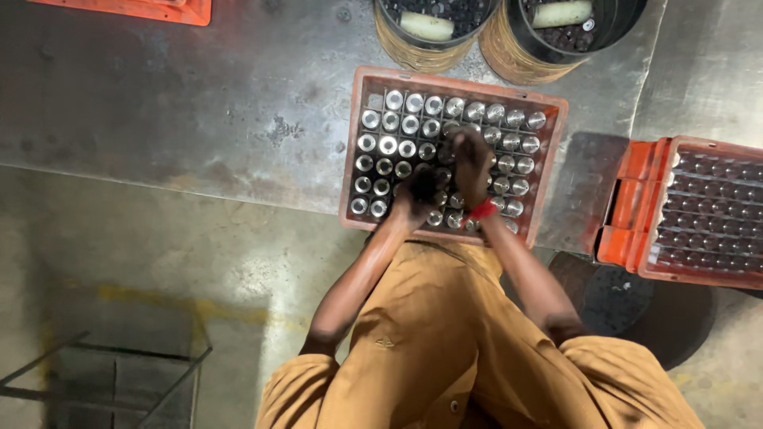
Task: The person picks white cylindrical candles from buckets and inserts them one at a time into metal cup molds set in a red tray on a steel table, occasionally repositioning the tray and reaching into the buckets for more candles. The tray of filled molds is handled and turned as the work proceeds.
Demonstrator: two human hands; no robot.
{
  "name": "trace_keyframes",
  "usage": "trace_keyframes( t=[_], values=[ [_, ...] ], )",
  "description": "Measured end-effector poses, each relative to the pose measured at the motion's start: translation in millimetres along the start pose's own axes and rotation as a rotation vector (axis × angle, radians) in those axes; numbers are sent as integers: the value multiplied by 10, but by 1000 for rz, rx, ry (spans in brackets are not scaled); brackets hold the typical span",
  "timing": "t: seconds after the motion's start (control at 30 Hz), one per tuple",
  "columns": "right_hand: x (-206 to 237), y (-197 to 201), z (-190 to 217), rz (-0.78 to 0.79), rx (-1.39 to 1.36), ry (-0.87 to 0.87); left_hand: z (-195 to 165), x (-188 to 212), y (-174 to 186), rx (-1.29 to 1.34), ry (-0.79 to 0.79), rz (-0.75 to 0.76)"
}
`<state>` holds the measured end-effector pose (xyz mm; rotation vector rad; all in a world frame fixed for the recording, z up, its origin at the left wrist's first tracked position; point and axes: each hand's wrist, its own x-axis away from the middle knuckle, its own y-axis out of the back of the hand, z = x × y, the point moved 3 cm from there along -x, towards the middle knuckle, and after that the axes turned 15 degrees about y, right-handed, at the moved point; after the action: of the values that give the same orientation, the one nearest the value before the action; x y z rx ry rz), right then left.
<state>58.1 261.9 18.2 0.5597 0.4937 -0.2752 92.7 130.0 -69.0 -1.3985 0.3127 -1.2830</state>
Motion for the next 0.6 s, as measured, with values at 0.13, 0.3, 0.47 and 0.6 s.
trace_keyframes(
  t=[0.13,0.3,0.47,0.6],
  values=[
    [-206,172,-289,99,135,201,-108,247,0,-126,-44,6],
    [-274,65,-283,401,340,375,-209,325,-9,-235,-181,-59],
    [-359,32,-263,554,500,288,-282,266,5,-304,-226,-63],
    [-303,151,-90,360,288,227,-322,163,-2,-379,-249,-91]
  ],
)
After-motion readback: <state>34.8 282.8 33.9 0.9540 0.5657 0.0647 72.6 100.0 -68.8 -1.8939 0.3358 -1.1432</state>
